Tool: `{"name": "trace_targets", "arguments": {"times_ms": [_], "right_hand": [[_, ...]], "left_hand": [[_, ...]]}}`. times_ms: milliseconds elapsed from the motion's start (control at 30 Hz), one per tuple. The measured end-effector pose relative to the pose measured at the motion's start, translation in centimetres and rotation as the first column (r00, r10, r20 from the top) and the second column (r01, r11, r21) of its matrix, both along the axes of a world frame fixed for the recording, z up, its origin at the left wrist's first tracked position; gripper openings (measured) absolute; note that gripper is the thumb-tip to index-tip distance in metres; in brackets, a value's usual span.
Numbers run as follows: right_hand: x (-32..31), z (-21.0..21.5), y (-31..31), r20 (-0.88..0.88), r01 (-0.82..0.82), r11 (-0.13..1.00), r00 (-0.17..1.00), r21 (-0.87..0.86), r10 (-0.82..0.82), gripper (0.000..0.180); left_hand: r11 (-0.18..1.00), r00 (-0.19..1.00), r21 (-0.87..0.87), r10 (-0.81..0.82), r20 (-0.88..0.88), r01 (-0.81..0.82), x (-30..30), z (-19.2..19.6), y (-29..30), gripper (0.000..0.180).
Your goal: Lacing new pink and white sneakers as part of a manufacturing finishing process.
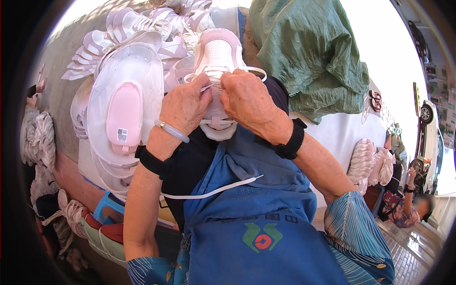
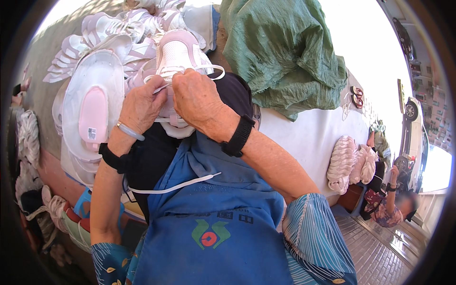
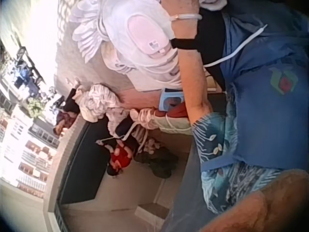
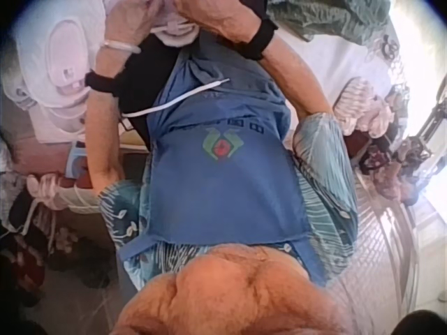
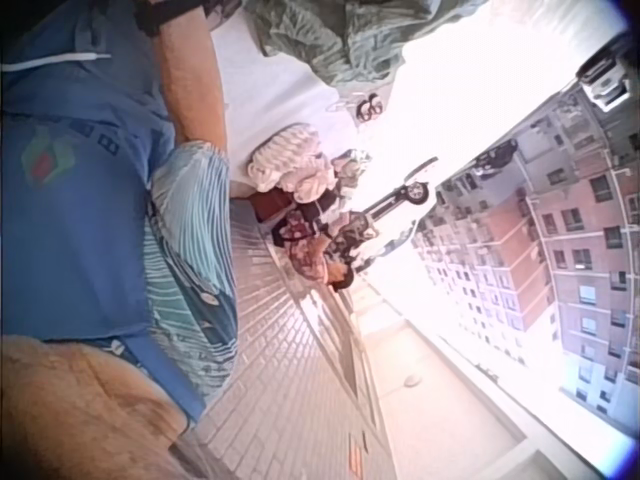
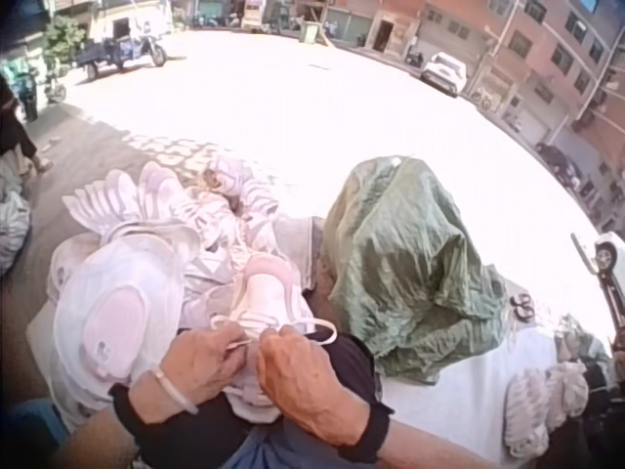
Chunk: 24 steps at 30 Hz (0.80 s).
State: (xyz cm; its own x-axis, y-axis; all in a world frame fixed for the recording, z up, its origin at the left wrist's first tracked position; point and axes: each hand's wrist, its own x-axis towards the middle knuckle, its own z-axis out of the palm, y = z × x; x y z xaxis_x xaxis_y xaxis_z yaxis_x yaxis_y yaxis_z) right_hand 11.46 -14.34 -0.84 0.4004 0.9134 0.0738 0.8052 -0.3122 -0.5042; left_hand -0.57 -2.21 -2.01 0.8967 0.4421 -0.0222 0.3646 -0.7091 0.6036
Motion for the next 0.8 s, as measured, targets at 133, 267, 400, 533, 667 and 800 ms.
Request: {"name": "trace_targets", "arguments": {"times_ms": [133,267,400,533,667,800], "right_hand": [[0.3,-0.4,0.3,-0.068,-0.017,1.000,0.998,0.015,0.018,0.013],[0.4,-0.6,0.4,-0.125,-0.014,1.000,0.992,0.016,0.016,0.014],[-0.3,-0.6,0.3,-0.060,0.044,0.997,0.997,0.056,-0.041,0.015],[-0.2,-0.8,0.3,-0.066,0.050,0.998,0.997,0.037,-0.048,0.015],[1.0,-1.1,0.6,-0.247,0.023,1.000,0.969,0.019,-0.017,0.017],[1.3,-1.6,0.7,-0.325,0.047,0.998,0.945,0.042,-0.031,0.018]], "left_hand": [[1.000,1.000,-0.003,0.015,0.008,-0.015,-0.1,-0.4,0.0,0.012],[0.996,0.990,0.036,0.075,0.121,-0.079,-0.2,-1.1,-0.4,0.015],[0.997,0.993,-0.007,0.078,0.091,-0.078,-0.2,-0.6,-0.4,0.013],[0.999,0.998,-0.016,0.031,0.056,-0.030,-0.2,-0.2,-0.2,0.010],[0.997,0.996,-0.013,0.072,0.051,-0.072,-0.1,-0.3,-0.5,0.011],[0.994,0.990,-0.005,0.112,0.090,-0.112,-0.1,-0.7,-0.7,0.012]]}}
